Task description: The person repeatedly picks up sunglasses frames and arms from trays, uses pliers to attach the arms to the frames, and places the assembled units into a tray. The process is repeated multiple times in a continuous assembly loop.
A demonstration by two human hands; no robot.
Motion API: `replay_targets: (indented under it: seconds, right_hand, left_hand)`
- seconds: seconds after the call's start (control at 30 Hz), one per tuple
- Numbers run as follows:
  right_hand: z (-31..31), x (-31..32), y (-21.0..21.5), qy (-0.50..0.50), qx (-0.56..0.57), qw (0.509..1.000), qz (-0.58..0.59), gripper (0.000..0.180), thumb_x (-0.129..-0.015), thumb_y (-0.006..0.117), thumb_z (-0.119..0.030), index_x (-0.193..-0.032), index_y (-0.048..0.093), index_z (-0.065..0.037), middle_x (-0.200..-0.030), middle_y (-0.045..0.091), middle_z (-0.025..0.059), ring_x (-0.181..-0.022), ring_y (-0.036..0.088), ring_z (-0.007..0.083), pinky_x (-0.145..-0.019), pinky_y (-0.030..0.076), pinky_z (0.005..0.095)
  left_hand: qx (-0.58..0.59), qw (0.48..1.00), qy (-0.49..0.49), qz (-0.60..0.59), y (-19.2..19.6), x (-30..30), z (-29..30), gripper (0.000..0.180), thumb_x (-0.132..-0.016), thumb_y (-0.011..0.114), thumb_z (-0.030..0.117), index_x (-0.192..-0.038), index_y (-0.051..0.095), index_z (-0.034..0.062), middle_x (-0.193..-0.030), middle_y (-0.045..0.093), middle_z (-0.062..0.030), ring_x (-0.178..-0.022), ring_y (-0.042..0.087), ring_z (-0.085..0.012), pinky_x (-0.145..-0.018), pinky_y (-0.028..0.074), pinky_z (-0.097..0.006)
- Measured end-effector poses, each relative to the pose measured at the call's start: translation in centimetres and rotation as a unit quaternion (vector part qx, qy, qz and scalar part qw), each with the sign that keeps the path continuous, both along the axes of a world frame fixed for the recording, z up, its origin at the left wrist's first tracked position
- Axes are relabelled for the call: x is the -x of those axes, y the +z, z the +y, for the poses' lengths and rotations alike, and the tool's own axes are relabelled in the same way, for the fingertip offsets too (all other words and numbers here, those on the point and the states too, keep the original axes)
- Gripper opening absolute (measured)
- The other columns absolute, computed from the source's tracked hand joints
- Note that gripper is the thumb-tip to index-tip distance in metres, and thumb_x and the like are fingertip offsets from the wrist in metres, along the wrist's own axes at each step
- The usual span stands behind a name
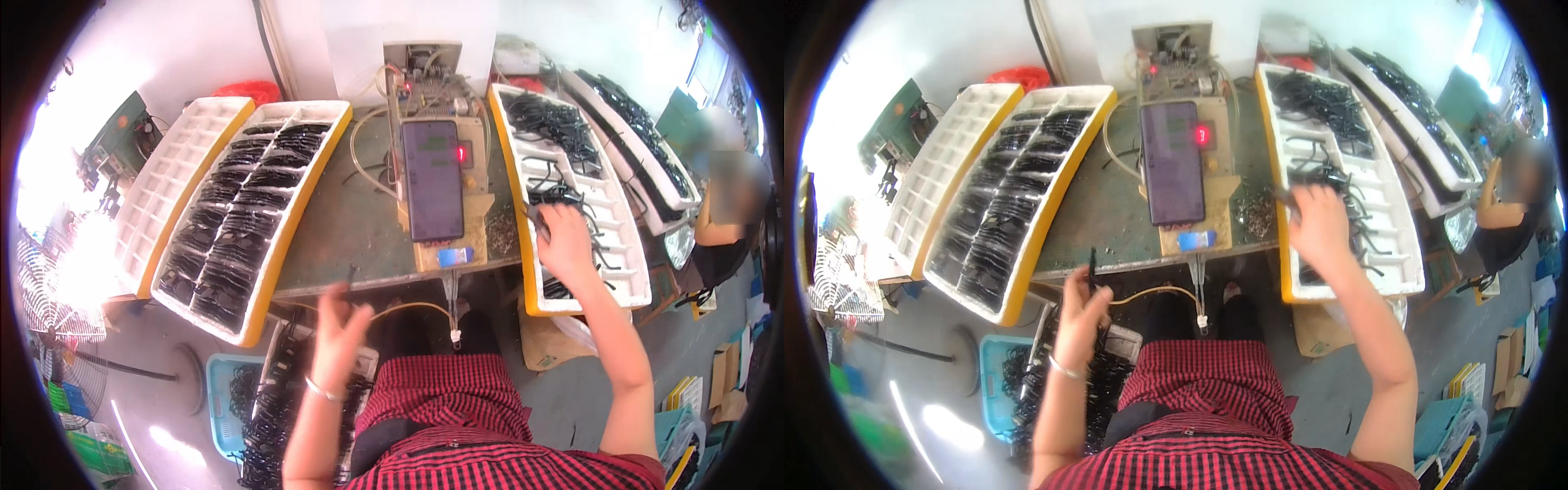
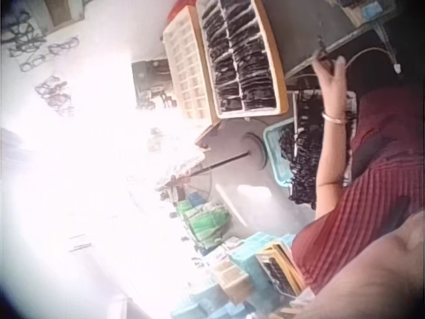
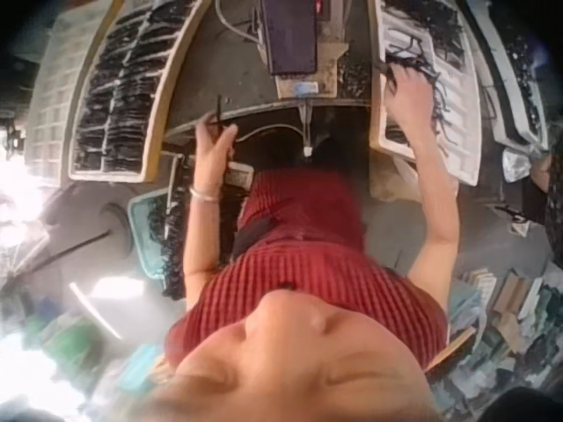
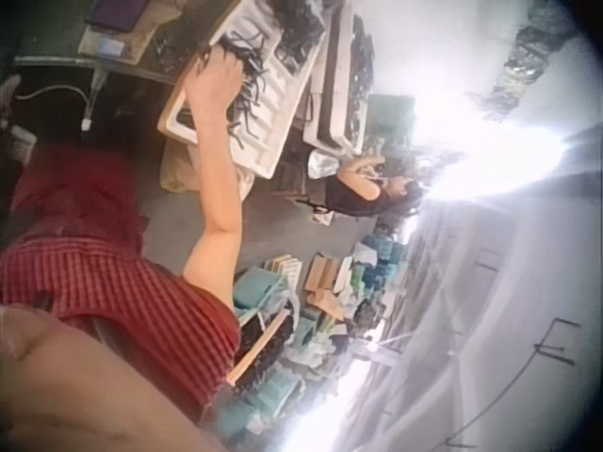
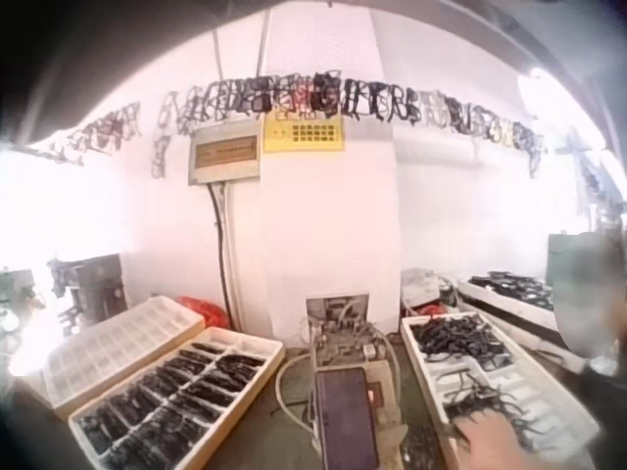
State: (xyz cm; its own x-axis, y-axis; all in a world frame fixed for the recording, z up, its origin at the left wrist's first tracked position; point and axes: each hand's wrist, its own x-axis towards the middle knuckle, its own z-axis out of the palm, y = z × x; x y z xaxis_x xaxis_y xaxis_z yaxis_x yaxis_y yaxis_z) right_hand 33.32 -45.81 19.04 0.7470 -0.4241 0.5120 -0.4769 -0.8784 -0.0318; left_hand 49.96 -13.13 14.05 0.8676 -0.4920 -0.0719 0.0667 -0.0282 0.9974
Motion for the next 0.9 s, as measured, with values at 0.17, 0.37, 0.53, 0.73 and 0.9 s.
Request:
replay_targets:
  seconds: [0.17,0.37,0.53,0.73,0.9]
  right_hand:
    - [5.9,2.2,0.3,0.098,-0.145,0.981,-0.083,0.032,-0.074,0.070,-0.008,-0.105,0.063,-0.004,-0.091,0.062,0.0131,-0.086,0.059,0.0332,-0.077,0.048,0.0410]
    - [12.1,8.3,-2.7,0.109,-0.460,0.880,-0.044,0.032,-0.078,0.071,-0.010,-0.109,0.065,-0.007,-0.093,0.065,0.0081,-0.088,0.062,0.0257,-0.082,0.048,0.0352]
    - [15.1,11.9,-5.8,0.086,-0.788,0.605,-0.074,0.029,-0.089,0.062,-0.007,-0.117,0.059,0.002,-0.094,0.064,0.0045,-0.094,0.061,0.0142,-0.088,0.046,0.0288]
    - [19.8,14.6,-10.2,-0.105,-0.914,0.362,-0.151,0.028,-0.095,0.051,-0.013,-0.117,0.054,0.004,-0.097,0.065,0.0145,-0.091,0.064,0.0243,-0.087,0.050,0.0349]
    - [18.8,14.1,-11.2,-0.130,-0.934,0.287,-0.169,0.025,-0.095,0.049,-0.014,-0.111,0.055,0.004,-0.097,0.065,0.0176,-0.089,0.065,0.0275,-0.086,0.054,0.0404]
  left_hand:
    - [-0.237,0.880,0.083,-0.403,-4.2,-12.8,-3.6,0.048,-0.080,0.064,0.013,-0.124,0.047,0.0010,-0.097,0.058,-0.0189,-0.092,0.059,-0.0365,-0.080,0.048,-0.043]
    - [-0.419,0.771,0.133,-0.461,-6.7,-13.2,-7.9,0.036,-0.080,0.065,0.020,-0.112,0.057,0.0045,-0.100,0.059,-0.0127,-0.099,0.056,-0.0332,-0.081,0.046,-0.046]
    - [-0.233,0.784,0.186,-0.545,-4.3,-10.3,-5.0,0.034,-0.086,0.065,0.019,-0.116,0.060,0.0030,-0.106,0.062,-0.0141,-0.101,0.056,-0.0322,-0.086,0.044,-0.044]
    - [-0.219,0.801,0.143,-0.539,-6.7,-4.0,11.3,0.019,-0.084,0.060,-0.009,-0.100,0.066,-0.0019,-0.075,0.061,-0.0123,-0.064,0.057,-0.0237,-0.061,0.047,-0.031]
    - [-0.496,0.820,0.099,-0.270,-26.4,0.3,25.2,0.030,-0.087,0.064,0.028,-0.104,0.064,0.0036,-0.098,0.065,-0.0148,-0.094,0.060,-0.0354,-0.083,0.047,-0.045]
